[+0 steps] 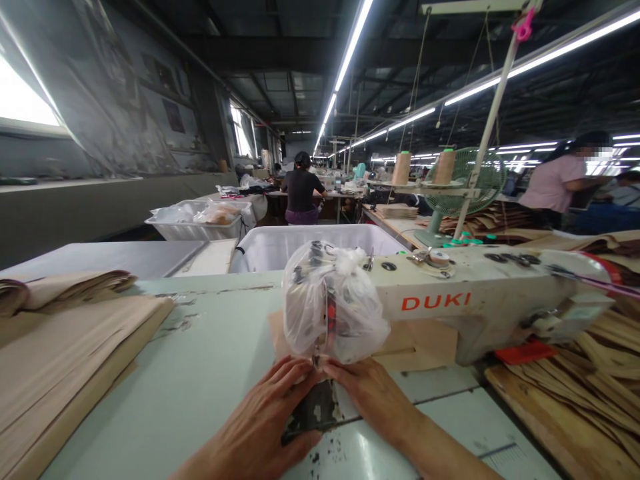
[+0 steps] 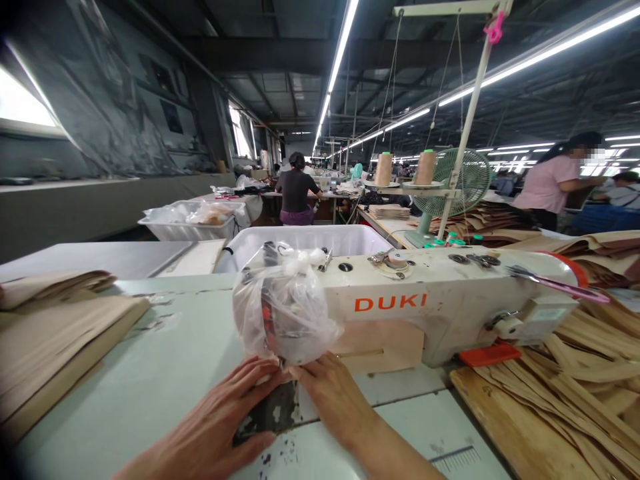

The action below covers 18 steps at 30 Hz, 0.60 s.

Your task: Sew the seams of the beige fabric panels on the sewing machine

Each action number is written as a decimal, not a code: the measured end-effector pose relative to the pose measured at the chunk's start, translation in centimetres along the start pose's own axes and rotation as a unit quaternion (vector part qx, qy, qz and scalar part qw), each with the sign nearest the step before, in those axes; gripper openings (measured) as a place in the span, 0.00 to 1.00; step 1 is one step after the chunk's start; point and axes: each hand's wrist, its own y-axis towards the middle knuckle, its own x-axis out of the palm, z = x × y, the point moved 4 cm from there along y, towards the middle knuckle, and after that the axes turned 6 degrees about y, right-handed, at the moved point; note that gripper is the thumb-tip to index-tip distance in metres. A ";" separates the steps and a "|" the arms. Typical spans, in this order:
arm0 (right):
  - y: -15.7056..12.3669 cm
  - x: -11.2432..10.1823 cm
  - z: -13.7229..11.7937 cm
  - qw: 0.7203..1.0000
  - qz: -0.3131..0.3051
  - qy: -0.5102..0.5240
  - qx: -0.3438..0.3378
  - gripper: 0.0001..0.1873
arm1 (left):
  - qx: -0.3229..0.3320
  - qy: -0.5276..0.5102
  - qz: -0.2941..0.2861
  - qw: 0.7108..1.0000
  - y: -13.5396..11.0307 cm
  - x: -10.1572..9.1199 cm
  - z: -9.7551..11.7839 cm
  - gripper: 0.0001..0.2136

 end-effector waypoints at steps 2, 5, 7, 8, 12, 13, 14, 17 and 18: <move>0.1 0.0 0.0 1.000 0.005 0.004 0.006 0.29 | 0.007 -0.001 0.003 1.000 0.1 -0.1 0.1 0.34; 0.2 0.1 0.2 1.000 0.008 0.003 0.018 0.30 | 0.004 0.005 0.005 1.000 0.3 -0.1 0.1 0.34; 0.3 0.2 0.3 1.000 0.014 -0.005 0.009 0.27 | 0.001 0.013 0.000 1.000 0.3 0.2 0.1 0.33; 0.3 0.3 0.3 1.000 0.017 -0.013 0.005 0.26 | -0.002 0.017 -0.002 1.000 0.3 0.3 0.0 0.33; 0.3 0.9 0.2 0.997 0.024 -0.070 0.007 0.21 | -0.016 0.033 -0.010 0.999 0.1 0.7 -0.2 0.34; 0.3 1.0 0.2 0.996 0.023 -0.082 0.009 0.20 | -0.017 0.036 -0.012 0.999 0.1 0.7 -0.2 0.33; 0.4 1.0 0.2 0.996 0.022 -0.092 0.009 0.20 | -0.017 0.040 -0.013 0.999 0.2 0.7 -0.2 0.33; 0.2 0.2 0.8 0.993 0.016 -0.116 0.010 0.19 | -0.010 0.052 -0.013 0.998 0.4 0.6 -0.3 0.31; -0.1 -0.4 1.2 0.991 0.020 -0.132 0.018 0.18 | -0.008 0.061 -0.010 0.998 0.4 0.6 -0.3 0.30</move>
